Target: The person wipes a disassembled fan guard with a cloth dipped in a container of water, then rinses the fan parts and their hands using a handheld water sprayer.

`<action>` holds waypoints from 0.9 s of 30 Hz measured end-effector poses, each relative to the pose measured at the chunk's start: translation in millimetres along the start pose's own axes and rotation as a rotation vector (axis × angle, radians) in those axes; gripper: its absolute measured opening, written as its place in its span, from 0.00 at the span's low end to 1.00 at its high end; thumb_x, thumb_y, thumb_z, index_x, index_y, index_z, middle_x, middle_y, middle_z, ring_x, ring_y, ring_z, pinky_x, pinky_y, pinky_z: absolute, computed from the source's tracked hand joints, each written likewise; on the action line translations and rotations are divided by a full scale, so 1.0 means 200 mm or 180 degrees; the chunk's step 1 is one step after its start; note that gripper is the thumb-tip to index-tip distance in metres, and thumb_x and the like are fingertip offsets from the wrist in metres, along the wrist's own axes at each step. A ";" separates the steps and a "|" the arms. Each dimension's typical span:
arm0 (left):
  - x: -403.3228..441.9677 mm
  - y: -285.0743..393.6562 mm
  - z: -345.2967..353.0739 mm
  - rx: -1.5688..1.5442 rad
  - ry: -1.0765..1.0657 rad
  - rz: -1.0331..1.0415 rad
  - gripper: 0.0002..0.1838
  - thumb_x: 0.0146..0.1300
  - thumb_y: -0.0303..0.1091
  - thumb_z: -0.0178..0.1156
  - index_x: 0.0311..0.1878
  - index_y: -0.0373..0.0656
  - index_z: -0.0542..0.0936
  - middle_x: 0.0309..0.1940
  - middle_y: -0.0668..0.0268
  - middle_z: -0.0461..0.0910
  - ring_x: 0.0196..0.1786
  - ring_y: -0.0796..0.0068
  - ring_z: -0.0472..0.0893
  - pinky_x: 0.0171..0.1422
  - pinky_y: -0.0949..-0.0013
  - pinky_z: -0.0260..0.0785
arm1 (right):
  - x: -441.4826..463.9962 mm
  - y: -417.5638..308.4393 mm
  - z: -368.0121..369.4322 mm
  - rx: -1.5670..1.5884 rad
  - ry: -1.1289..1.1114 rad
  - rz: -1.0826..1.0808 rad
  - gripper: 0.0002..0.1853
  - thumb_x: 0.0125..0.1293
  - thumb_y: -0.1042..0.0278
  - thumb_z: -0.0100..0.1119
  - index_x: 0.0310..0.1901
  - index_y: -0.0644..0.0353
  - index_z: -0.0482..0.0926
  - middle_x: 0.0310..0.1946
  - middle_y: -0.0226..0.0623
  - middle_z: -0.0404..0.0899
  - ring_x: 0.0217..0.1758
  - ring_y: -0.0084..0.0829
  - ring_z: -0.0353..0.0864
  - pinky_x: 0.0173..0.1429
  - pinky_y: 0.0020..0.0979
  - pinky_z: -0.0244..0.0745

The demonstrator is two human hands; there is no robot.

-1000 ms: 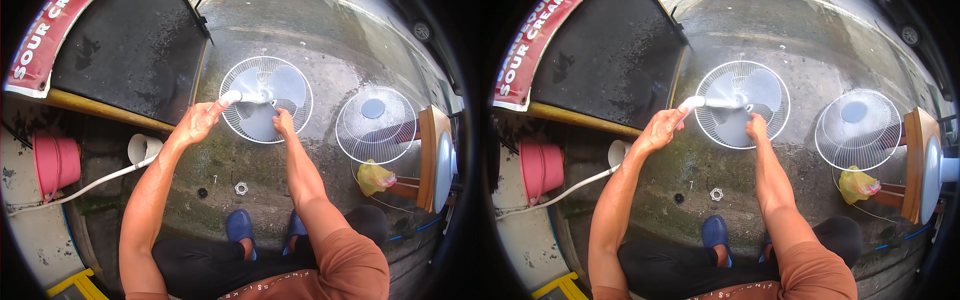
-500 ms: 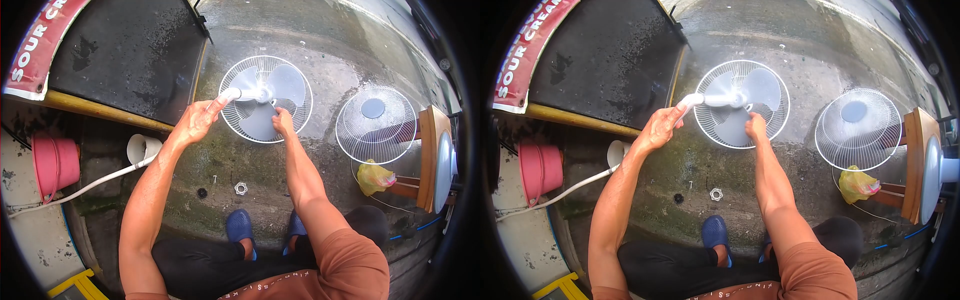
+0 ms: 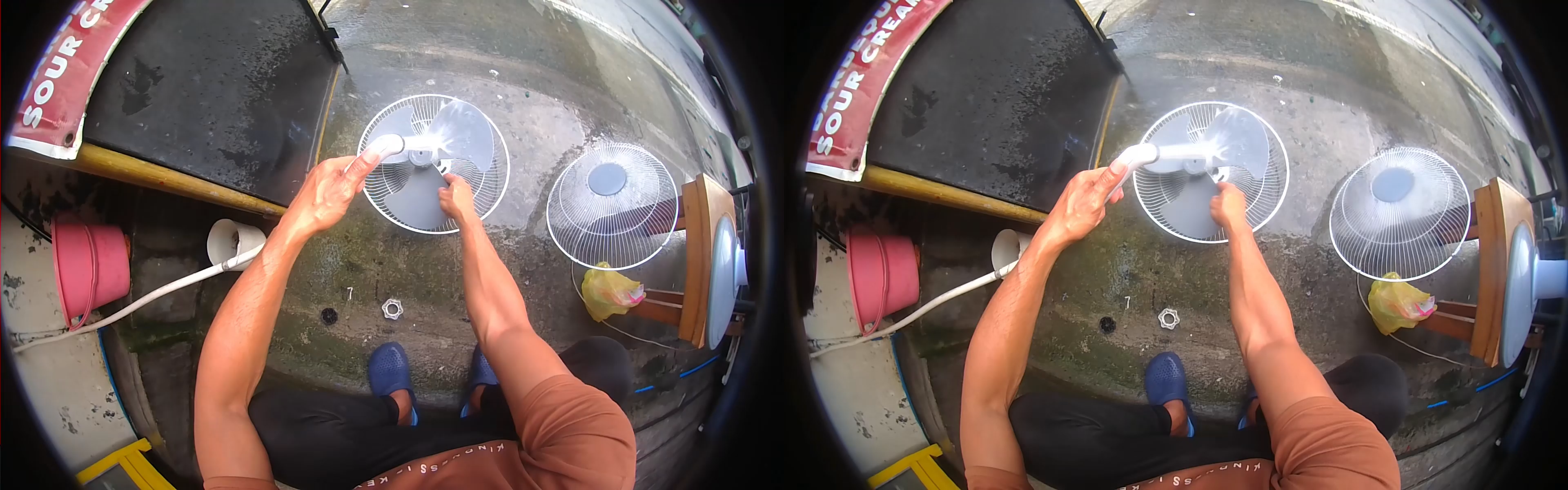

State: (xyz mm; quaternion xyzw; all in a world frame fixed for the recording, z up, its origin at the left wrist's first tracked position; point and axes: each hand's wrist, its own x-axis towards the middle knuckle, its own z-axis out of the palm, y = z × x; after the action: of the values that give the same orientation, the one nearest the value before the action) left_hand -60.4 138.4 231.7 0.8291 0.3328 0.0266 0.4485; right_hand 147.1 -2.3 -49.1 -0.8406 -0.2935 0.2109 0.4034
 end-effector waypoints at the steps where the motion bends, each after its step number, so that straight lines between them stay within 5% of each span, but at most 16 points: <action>1: 0.00 0.00 0.01 -0.0012 0.0063 0.0083 0.44 0.67 0.80 0.45 0.28 0.41 0.76 0.15 0.74 0.63 0.19 0.81 0.65 0.24 0.71 0.55 | 0.00 -0.01 0.00 0.0081 -0.0049 0.0038 0.18 0.56 0.73 0.63 0.50 0.66 0.84 0.39 0.53 0.87 0.44 0.49 0.87 0.49 0.41 0.82; 10: 0.00 0.03 0.02 -0.0283 -0.0070 0.0138 0.45 0.66 0.81 0.46 0.28 0.40 0.76 0.14 0.73 0.63 0.18 0.82 0.65 0.25 0.72 0.58 | 0.02 0.03 0.06 0.0434 -0.0470 0.0382 0.24 0.59 0.70 0.63 0.59 0.65 0.82 0.49 0.59 0.86 0.54 0.50 0.87 0.59 0.42 0.80; 17: -0.03 0.02 0.02 -0.0247 -0.0303 0.0048 0.46 0.64 0.82 0.47 0.27 0.39 0.77 0.18 0.71 0.67 0.19 0.80 0.67 0.25 0.71 0.59 | -0.04 -0.02 0.15 0.0608 -0.0619 0.0503 0.21 0.65 0.72 0.62 0.59 0.68 0.81 0.49 0.51 0.88 0.52 0.40 0.87 0.58 0.37 0.78; 20: -0.04 0.02 0.01 -0.0056 -0.0318 -0.0081 0.46 0.65 0.82 0.46 0.27 0.39 0.77 0.19 0.71 0.67 0.22 0.79 0.68 0.28 0.70 0.60 | -0.03 0.05 0.22 0.0796 -0.0420 0.0375 0.21 0.62 0.72 0.61 0.57 0.64 0.83 0.46 0.55 0.87 0.54 0.49 0.87 0.60 0.42 0.78; 27: -0.01 -0.03 -0.04 0.0321 -0.0368 -0.0413 0.49 0.62 0.86 0.43 0.26 0.39 0.75 0.22 0.69 0.68 0.29 0.74 0.69 0.36 0.66 0.63 | -0.01 0.10 0.13 0.0785 -0.0025 0.0694 0.21 0.63 0.72 0.60 0.58 0.65 0.82 0.46 0.56 0.87 0.51 0.48 0.87 0.58 0.43 0.78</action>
State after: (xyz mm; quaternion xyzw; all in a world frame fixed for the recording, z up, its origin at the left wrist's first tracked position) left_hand -68.1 144.6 233.3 0.8275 0.3603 -0.0671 0.4254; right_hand 137.5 1.0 -80.1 -0.8108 -0.1740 0.2911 0.4770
